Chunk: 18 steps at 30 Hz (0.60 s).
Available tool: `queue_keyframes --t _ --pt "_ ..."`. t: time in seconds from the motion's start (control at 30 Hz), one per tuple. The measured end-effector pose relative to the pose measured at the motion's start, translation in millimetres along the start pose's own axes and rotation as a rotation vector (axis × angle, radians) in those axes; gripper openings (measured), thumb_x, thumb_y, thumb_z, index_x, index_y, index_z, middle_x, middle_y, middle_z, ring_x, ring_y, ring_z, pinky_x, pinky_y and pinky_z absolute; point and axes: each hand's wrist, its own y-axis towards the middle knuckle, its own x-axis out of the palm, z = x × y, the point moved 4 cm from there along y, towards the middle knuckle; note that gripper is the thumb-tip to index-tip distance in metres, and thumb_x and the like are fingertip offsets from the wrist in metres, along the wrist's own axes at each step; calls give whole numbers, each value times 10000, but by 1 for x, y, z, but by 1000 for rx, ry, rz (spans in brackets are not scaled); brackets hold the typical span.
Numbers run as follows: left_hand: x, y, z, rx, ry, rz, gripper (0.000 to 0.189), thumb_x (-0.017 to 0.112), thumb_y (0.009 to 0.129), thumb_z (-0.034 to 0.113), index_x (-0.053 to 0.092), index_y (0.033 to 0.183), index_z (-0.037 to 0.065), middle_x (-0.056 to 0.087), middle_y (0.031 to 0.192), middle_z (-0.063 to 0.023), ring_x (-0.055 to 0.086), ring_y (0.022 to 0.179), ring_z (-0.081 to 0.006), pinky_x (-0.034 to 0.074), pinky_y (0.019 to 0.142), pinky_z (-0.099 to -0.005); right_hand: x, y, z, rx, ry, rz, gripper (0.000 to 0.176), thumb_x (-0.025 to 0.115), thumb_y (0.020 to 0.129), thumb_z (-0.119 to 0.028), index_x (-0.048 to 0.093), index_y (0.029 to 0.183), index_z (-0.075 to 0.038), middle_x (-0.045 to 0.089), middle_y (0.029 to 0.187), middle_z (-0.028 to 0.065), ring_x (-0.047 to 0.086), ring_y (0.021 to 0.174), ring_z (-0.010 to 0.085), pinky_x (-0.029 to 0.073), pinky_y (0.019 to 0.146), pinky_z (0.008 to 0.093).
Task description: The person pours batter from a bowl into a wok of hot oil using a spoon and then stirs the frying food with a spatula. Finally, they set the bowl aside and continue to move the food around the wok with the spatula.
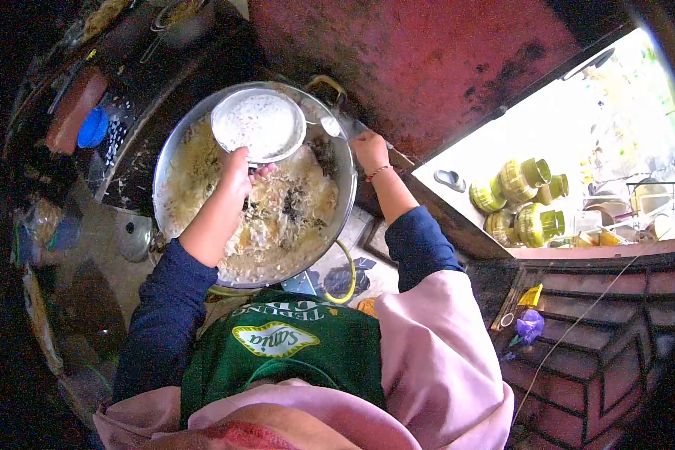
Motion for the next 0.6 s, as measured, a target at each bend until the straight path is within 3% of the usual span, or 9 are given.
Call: queue_keyframes --t 0.03,0.1,0.2,0.23,0.3,0.4,0.47,0.5,0.6 --pt "1 -8 11 19 2 4 417 359 796 132 342 1182 -27 591 895 -229 624 586 -305 467 373 -264 4 5 6 -139 222 -173 77 553 720 -28 626 743 -31 580 671 10 510 529 96 383 467 226" --pt "-5 -12 25 29 -4 12 418 355 799 135 347 1179 -39 588 917 -230 628 615 -308 474 392 -253 -7 -5 6 -254 203 -264 108 521 746 -13 626 751 -34 562 669 3 475 486 89 343 421 210" --pt "-22 -22 43 -35 -19 30 409 344 814 141 352 1178 -44 584 947 -236 633 655 -320 481 412 -245 -15 -6 25 -569 133 -220 82 544 762 -74 626 766 -63 556 647 -1 433 421 95 302 368 227" --pt "-30 -23 47 5 3 24 403 343 826 148 349 1179 -46 582 952 -239 634 664 -324 481 413 -244 -24 -17 22 -272 137 -266 77 562 755 -110 631 759 -77 571 648 9 470 453 118 349 401 254" --pt "-46 -34 56 4 37 -24 399 353 828 150 361 1179 -41 582 954 -232 634 680 -323 491 438 -256 -32 -29 36 228 508 -409 83 580 753 -144 637 732 -88 592 655 25 506 490 126 380 413 271" --pt "-63 -58 67 -18 74 -13 418 368 807 155 376 1183 -28 590 953 -207 633 694 -318 482 467 -248 -36 -39 26 207 265 -348 95 584 760 -137 618 709 -65 596 659 36 537 528 126 375 406 244" --pt "-73 -75 71 -26 109 -12 427 372 796 155 380 1184 -24 593 953 -200 634 694 -315 469 463 -238 -20 8 72 -406 153 -383 65 591 721 -112 620 759 -68 629 764 38 586 646 145 435 506 257" --pt "-77 -82 71 -45 120 -19 436 382 783 149 388 1181 -30 598 943 -196 636 690 -307 454 447 -234 -17 21 73 -351 257 -434 101 594 703 -111 627 793 -81 636 799 32 594 690 150 452 553 265" --pt "-94 -95 63 -70 110 -63 443 392 772 147 399 1170 -45 602 927 -200 636 686 -305 448 440 -234 -24 30 27 -991 -706 -343 303 587 622 -97 631 922 -111 629 869 18 571 850 207 463 760 298"
